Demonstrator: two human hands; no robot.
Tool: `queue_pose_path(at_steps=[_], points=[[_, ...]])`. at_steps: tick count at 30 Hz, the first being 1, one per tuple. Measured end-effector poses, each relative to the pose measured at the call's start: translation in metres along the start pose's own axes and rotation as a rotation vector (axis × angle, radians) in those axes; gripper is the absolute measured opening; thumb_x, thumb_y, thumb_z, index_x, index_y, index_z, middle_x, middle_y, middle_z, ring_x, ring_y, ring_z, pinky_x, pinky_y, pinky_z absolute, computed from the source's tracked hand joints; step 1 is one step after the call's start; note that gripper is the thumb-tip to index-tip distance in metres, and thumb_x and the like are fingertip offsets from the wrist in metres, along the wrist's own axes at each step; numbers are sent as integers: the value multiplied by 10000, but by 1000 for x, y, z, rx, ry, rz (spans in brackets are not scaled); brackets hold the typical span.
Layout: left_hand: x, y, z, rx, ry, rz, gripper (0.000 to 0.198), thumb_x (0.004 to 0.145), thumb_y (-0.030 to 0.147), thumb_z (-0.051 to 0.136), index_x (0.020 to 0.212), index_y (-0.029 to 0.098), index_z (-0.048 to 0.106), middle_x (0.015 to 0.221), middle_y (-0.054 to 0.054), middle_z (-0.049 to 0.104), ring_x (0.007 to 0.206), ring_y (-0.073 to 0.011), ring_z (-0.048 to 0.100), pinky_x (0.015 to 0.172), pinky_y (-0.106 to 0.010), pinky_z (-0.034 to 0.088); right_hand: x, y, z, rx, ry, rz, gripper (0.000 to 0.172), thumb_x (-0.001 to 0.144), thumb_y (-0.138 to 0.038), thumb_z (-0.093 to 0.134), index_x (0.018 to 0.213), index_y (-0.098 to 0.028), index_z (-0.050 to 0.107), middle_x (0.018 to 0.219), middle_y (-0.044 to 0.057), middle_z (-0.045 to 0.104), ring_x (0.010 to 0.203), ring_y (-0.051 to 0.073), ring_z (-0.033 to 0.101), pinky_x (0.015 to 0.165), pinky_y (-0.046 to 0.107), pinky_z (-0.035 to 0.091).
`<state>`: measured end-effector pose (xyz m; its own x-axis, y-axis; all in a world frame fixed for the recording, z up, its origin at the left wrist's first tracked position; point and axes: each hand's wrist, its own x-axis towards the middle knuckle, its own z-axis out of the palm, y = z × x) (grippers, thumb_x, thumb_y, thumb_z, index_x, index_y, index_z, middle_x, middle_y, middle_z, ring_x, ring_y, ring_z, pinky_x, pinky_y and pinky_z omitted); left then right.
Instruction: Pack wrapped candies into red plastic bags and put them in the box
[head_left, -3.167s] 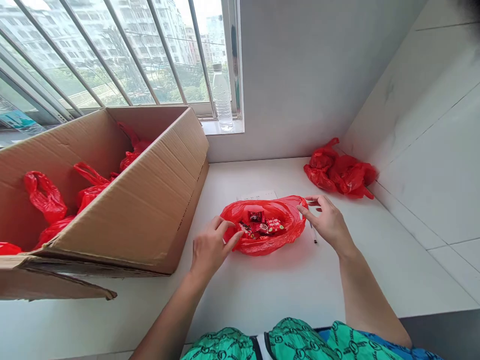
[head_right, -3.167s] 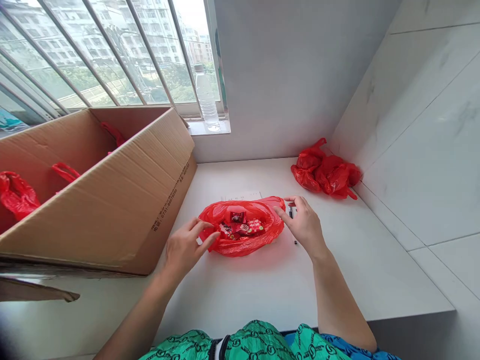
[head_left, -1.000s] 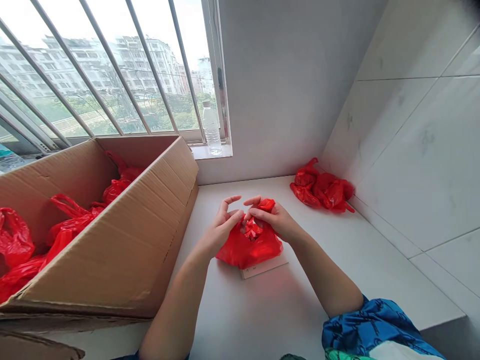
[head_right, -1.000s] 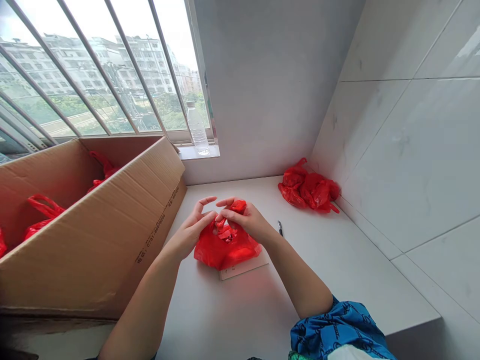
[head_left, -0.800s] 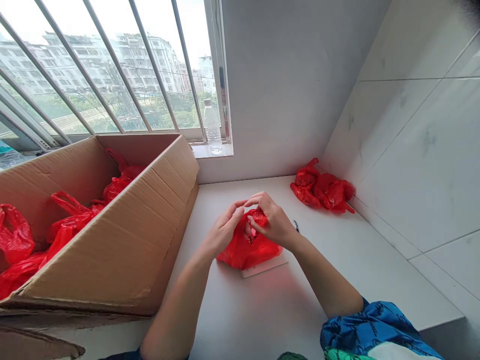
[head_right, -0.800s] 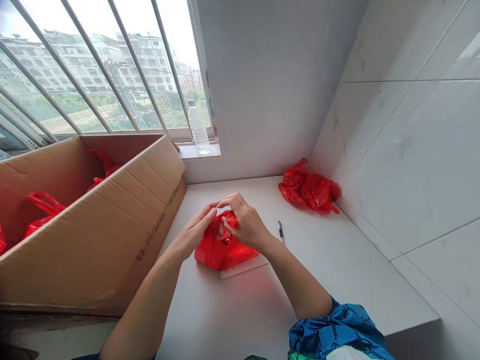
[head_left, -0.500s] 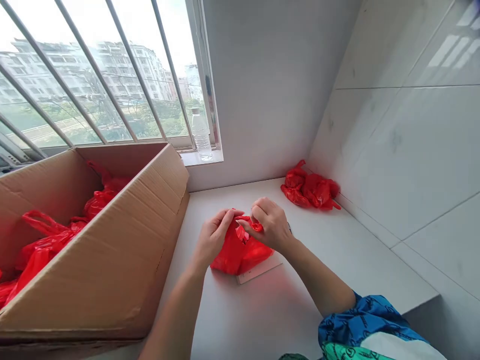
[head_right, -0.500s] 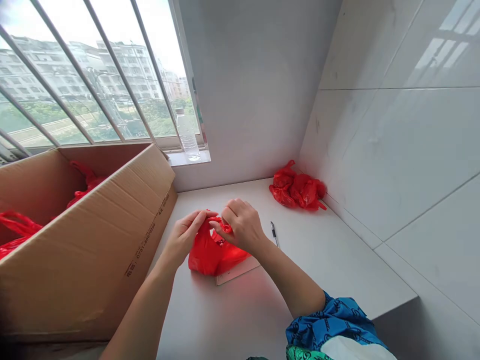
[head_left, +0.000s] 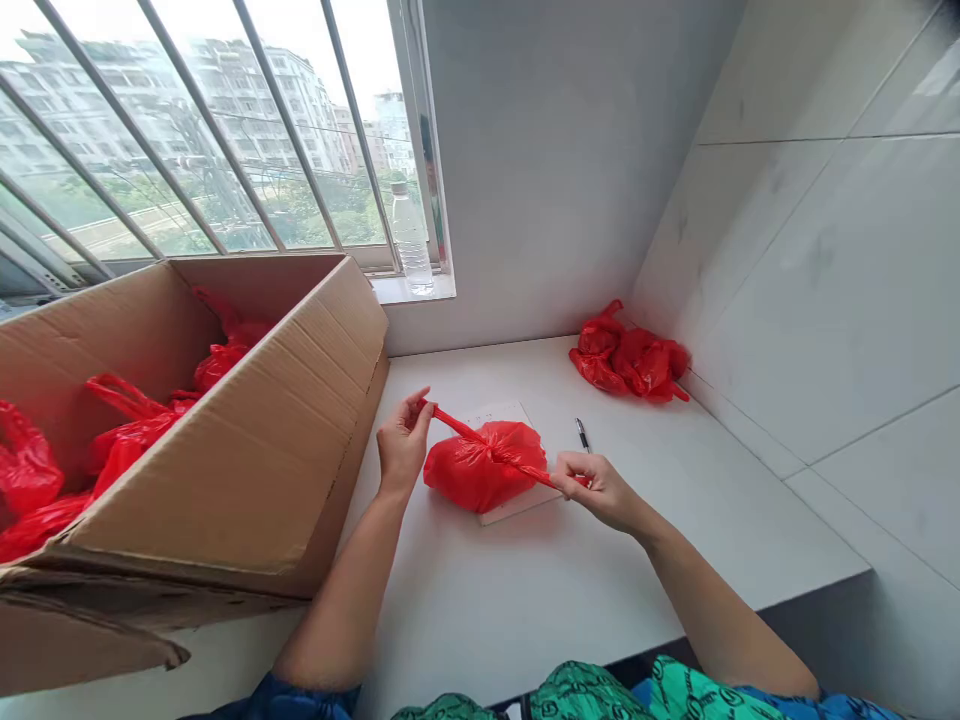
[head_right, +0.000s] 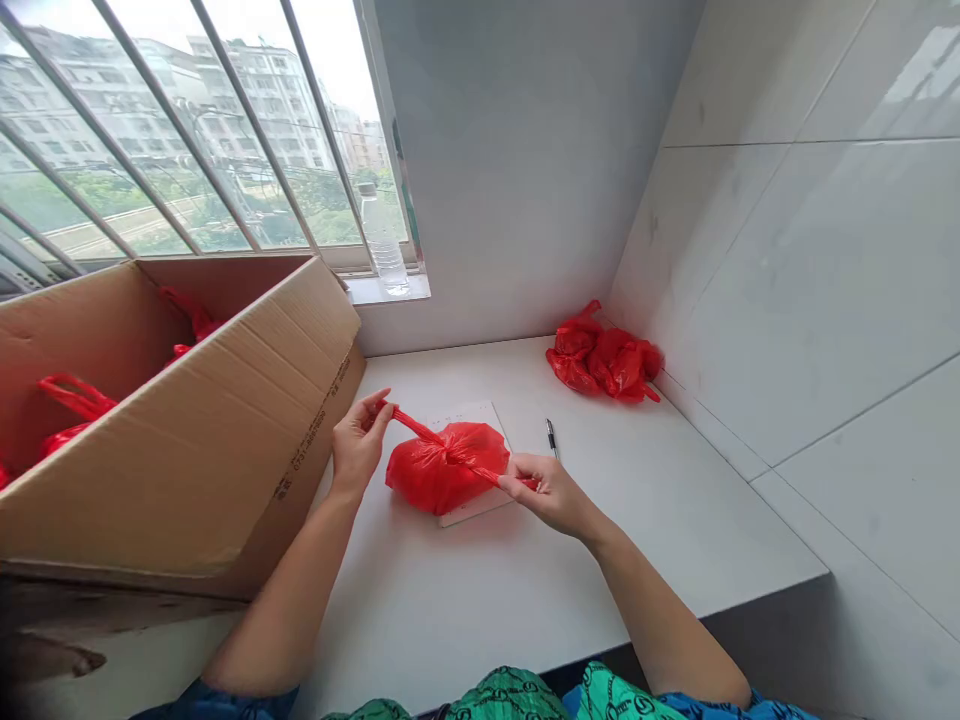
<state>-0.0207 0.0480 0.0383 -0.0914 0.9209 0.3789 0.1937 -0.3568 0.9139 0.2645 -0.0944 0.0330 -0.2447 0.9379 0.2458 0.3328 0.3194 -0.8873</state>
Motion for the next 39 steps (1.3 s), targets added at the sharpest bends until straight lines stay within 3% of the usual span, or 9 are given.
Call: queue_pose_path(at_steps=[3, 5, 8, 11, 13, 18, 24, 39], points=[[-29, -6, -15, 109, -116, -65, 700, 932, 516, 550, 1524, 218, 326, 1198, -112, 678, 1116, -226, 647, 991, -402, 496, -14, 20, -13, 48, 55, 125, 348, 1002, -498, 369, 980, -226, 585, 962, 48, 623, 875, 190, 617, 804, 344, 506], [-48, -6, -26, 252, -225, -133, 679, 965, 568, 454, 1536, 231, 304, 1388, -144, 563, 1268, -261, 557, 1053, -439, 449, -17, 31, -16, -176, 171, 146, 359, 956, -526, 472, 1154, -247, 579, 1203, 93, 612, 1095, 252, 609, 917, 423, 509], [-67, -1, -26, 501, -428, -105, 667, 959, 615, 419, 1517, 254, 353, 1535, -130, 403, 1406, -313, 401, 1128, -498, 367, -6, 37, -6, -553, 132, -40, 651, 872, -513, 621, 1439, -268, 415, 1521, 131, 409, 1392, 323, 410, 1074, 529, 417], [-69, 9, -5, 675, -571, 119, 684, 922, 631, 484, 1490, 261, 387, 1562, -118, 359, 1427, -332, 354, 1181, -547, 270, 26, 32, 17, -708, 4, -285, 870, 888, -526, 597, 1577, -232, 155, 1625, 144, 245, 1507, 311, 211, 1190, 566, 244], [-65, 11, 12, 746, -618, 252, 636, 926, 608, 494, 1444, 244, 440, 1548, -122, 384, 1437, -325, 341, 1204, -567, 203, 51, 28, 32, -723, -21, -335, 902, 911, -550, 552, 1593, -210, 69, 1630, 141, 243, 1520, 283, 180, 1217, 552, 185], [-60, -9, 25, 845, -566, 316, 511, 992, 477, 420, 1424, 208, 462, 1527, -122, 429, 1470, -287, 299, 1206, -539, 214, 85, 34, 56, -639, -56, -205, 841, 935, -619, 476, 1588, -200, 151, 1600, 115, 328, 1508, 269, 228, 1219, 535, 200], [-66, -30, 20, 822, -527, 329, 564, 998, 453, 401, 1493, 184, 387, 1564, -127, 378, 1484, -278, 280, 1210, -502, 233, 80, 48, 65, -648, -36, -189, 836, 911, -652, 499, 1568, -203, 244, 1591, 99, 352, 1500, 270, 250, 1222, 523, 195], [-68, -42, 23, 838, -559, 276, 582, 992, 461, 399, 1475, 138, 422, 1572, -125, 368, 1486, -268, 283, 1225, -482, 222, 79, 56, 70, -673, -112, -140, 797, 942, -645, 443, 1565, -187, 253, 1598, 76, 342, 1507, 248, 232, 1239, 504, 162]])
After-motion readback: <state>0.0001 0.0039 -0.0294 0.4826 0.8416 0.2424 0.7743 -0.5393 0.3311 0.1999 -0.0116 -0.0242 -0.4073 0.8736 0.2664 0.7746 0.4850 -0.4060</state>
